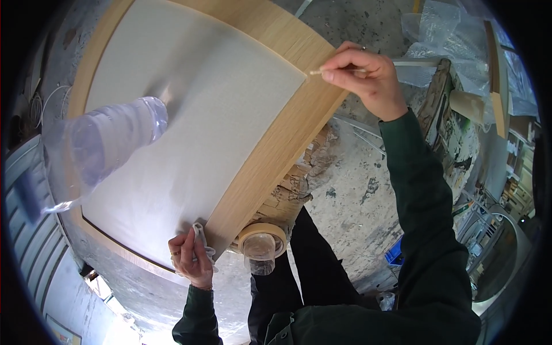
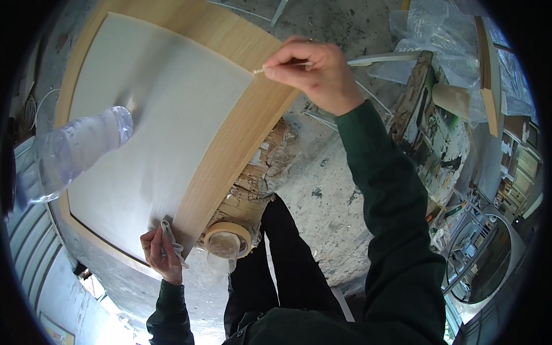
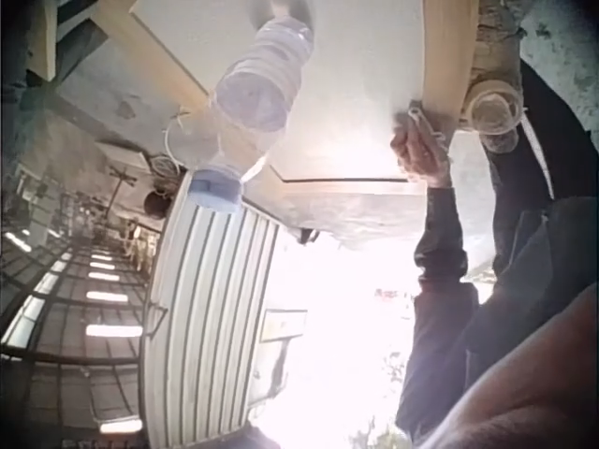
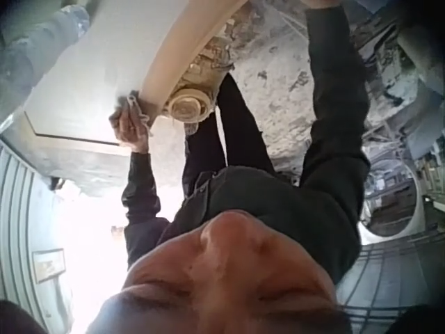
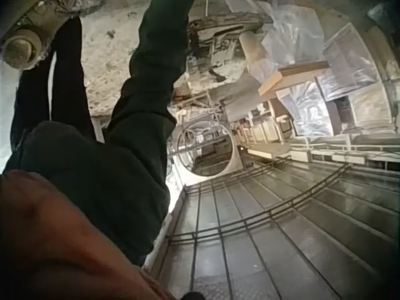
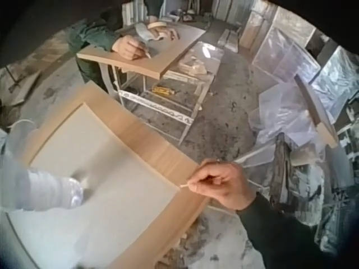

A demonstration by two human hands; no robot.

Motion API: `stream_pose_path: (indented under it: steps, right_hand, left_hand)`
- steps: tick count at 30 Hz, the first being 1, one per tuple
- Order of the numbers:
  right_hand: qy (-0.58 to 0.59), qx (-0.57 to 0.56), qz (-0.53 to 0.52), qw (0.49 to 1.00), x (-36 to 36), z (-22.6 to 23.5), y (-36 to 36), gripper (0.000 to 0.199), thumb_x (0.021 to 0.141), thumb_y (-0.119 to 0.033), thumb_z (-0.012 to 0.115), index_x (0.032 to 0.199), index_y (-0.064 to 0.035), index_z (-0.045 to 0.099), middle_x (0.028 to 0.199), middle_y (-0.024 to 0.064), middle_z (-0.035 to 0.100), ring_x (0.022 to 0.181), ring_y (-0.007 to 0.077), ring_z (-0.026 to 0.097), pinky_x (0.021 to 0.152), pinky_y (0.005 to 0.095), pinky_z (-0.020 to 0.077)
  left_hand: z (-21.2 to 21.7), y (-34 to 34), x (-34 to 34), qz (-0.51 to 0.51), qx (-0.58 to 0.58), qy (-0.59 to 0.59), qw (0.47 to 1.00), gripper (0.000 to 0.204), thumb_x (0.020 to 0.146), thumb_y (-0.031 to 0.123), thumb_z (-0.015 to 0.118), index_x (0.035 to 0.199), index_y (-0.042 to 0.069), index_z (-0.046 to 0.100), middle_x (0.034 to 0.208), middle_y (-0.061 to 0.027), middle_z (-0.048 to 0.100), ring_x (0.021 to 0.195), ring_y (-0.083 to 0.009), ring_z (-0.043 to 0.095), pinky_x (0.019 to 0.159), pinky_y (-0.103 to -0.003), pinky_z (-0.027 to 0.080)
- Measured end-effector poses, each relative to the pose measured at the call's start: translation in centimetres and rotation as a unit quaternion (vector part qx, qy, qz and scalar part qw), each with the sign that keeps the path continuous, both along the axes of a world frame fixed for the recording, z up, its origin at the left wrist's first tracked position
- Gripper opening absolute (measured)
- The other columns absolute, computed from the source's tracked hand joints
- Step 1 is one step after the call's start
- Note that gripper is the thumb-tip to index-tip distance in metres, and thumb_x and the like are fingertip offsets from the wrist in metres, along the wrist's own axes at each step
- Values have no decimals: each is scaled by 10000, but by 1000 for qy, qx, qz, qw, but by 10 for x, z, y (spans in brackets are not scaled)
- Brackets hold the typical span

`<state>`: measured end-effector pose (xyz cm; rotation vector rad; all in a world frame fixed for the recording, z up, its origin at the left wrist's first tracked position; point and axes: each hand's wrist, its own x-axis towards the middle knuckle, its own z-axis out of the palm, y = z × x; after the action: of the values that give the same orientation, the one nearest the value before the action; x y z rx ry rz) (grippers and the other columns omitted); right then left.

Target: Cleaning and finishing wooden cabinet frames using a scraper, cloth, and a fine applicator tool.

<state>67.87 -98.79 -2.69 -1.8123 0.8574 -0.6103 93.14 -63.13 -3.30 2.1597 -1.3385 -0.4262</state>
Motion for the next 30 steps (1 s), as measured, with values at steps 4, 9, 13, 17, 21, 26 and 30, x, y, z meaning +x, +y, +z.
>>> stream_pose_path:
  steps: [4, 9, 13, 17, 21, 26, 30]
  right_hand:
    - [-143, 172, -168, 960, -10, -15, -7, 151, 822, -103, 646, 959, -39, 656, 808, -22, 611, 685, 48, 504, 635, 197, 401]
    - [-191, 192, -273, 923, -8, -16, -24, 169, 823, -107, 649, 980, -46, 648, 844, -25, 624, 736, 50, 530, 686, 203, 424]
    - [-216, 266, -274, 898, -3, -25, -30, 123, 791, -146, 695, 904, -100, 685, 860, -40, 648, 797, 57, 558, 686, 217, 408]
    - [-263, 346, -254, 864, 7, -23, -23, 116, 786, -106, 694, 897, -81, 674, 852, -27, 643, 798, 66, 561, 677, 226, 436]
    - [-277, 381, -246, 847, 5, -24, -25, 101, 787, -77, 687, 886, -63, 669, 836, -16, 637, 752, 60, 556, 655, 206, 431]
    - [-289, 413, -248, 828, 3, -21, -25, 92, 795, -53, 670, 885, -35, 664, 845, 5, 645, 750, 65, 564, 676, 205, 438]
    - [-265, 388, -212, 857, 2, -22, -26, 128, 810, -97, 666, 927, -46, 651, 889, -5, 626, 816, 67, 563, 755, 224, 437]
  left_hand:
    - [25, -28, -4, 22, 8, 59, 998, 197, 818, -21, 580, 1003, -9, 649, 859, -81, 524, 741, -188, 517, 616, -294, 423]
    - [75, -135, -44, 5, -11, 147, 989, 161, 803, -22, 614, 958, -24, 661, 851, -86, 555, 729, -173, 532, 626, -265, 444]
    - [59, -222, -81, 12, -65, 159, 985, 151, 791, 14, 654, 940, 22, 672, 813, -72, 585, 686, -156, 559, 595, -254, 446]
    - [25, -254, -109, 75, -80, 143, 984, 129, 787, 83, 669, 910, 46, 673, 830, -81, 617, 743, -215, 575, 669, -298, 450]
    - [11, -262, -131, 118, -35, 115, 986, 141, 761, 139, 701, 881, 66, 692, 817, -66, 613, 741, -213, 537, 730, -318, 423]
    - [10, -267, -140, 134, 7, 111, 985, 172, 715, 78, 743, 874, 38, 691, 847, -41, 588, 773, -152, 540, 706, -264, 424]
    - [8, -271, -141, 135, 19, 87, 987, 171, 654, 102, 777, 789, 56, 682, 804, -29, 551, 793, -175, 508, 748, -297, 392]
